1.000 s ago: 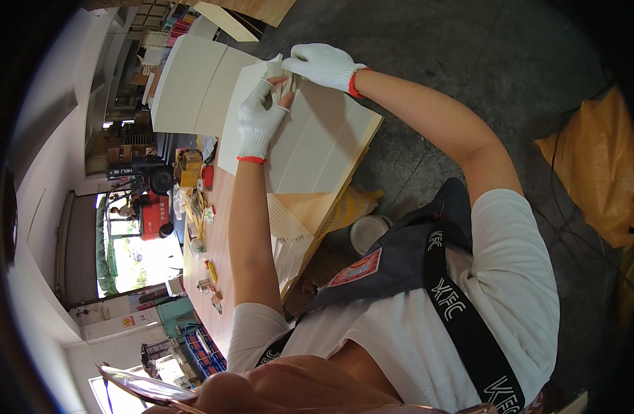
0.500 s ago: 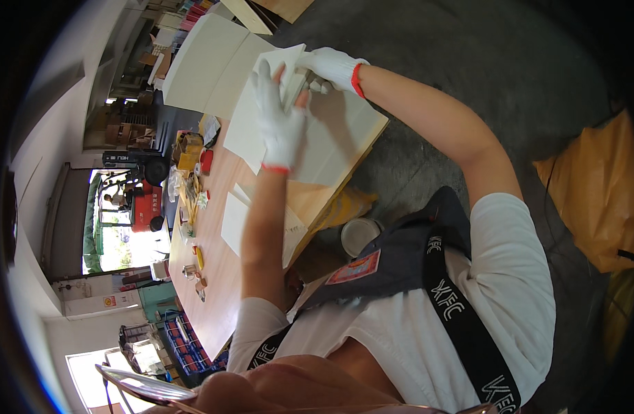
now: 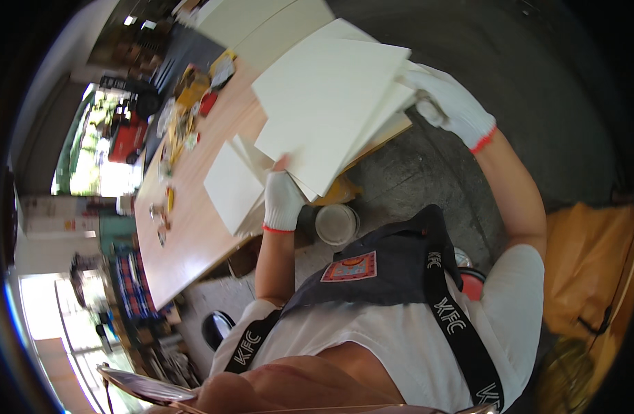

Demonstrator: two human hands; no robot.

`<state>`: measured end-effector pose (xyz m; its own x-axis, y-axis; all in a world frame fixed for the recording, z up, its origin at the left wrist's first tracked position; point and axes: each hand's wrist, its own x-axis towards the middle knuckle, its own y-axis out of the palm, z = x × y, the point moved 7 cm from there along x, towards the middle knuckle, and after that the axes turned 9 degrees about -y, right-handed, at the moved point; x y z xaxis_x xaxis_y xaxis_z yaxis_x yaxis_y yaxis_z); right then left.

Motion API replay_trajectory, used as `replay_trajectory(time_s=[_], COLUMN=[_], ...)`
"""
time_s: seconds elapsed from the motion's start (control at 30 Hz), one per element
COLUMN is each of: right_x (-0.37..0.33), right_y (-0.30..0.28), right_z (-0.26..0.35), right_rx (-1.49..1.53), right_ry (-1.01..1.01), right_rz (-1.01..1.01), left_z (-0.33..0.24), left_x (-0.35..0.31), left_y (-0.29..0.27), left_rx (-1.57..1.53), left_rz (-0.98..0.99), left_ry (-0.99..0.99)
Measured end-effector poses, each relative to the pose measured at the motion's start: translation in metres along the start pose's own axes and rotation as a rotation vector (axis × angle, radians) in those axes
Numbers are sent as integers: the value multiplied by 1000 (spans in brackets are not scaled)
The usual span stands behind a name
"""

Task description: The person wearing gloves takes sheets of paper from a large stack on a table and places them into smaller piles.

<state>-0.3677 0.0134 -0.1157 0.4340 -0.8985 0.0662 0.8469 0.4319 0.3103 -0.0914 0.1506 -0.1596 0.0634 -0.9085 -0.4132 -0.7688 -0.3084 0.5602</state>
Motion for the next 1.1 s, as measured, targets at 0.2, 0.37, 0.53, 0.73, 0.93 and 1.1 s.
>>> replay_trajectory(time_s=[0.2, 0.37, 0.53, 0.73, 0.93, 1.1], right_x=[-11, -23, -28, -30, -31, -29], right_y=[37, 59, 65, 65, 59, 53], right_z=[13, 8, -12, -14, -12, -15], right_rx=[-153, -215, -122, -84, -114, -162], right_ry=[138, 201, 207, 199, 233, 243], right_rz=[36, 111, 236, 269, 195, 161], left_z=[0, -33, -55, -43, -29, -33], left_x=[-41, -73, -51, -26, -19, -32], left_y=[-48, -118, -205, -248, -262, -242], left_rx=[-215, -299, -429, -551, -613, -687], left_rz=[-69, -228, -500, -623, -677, -681], left_ry=[217, 623, 779, 692, 627, 451])
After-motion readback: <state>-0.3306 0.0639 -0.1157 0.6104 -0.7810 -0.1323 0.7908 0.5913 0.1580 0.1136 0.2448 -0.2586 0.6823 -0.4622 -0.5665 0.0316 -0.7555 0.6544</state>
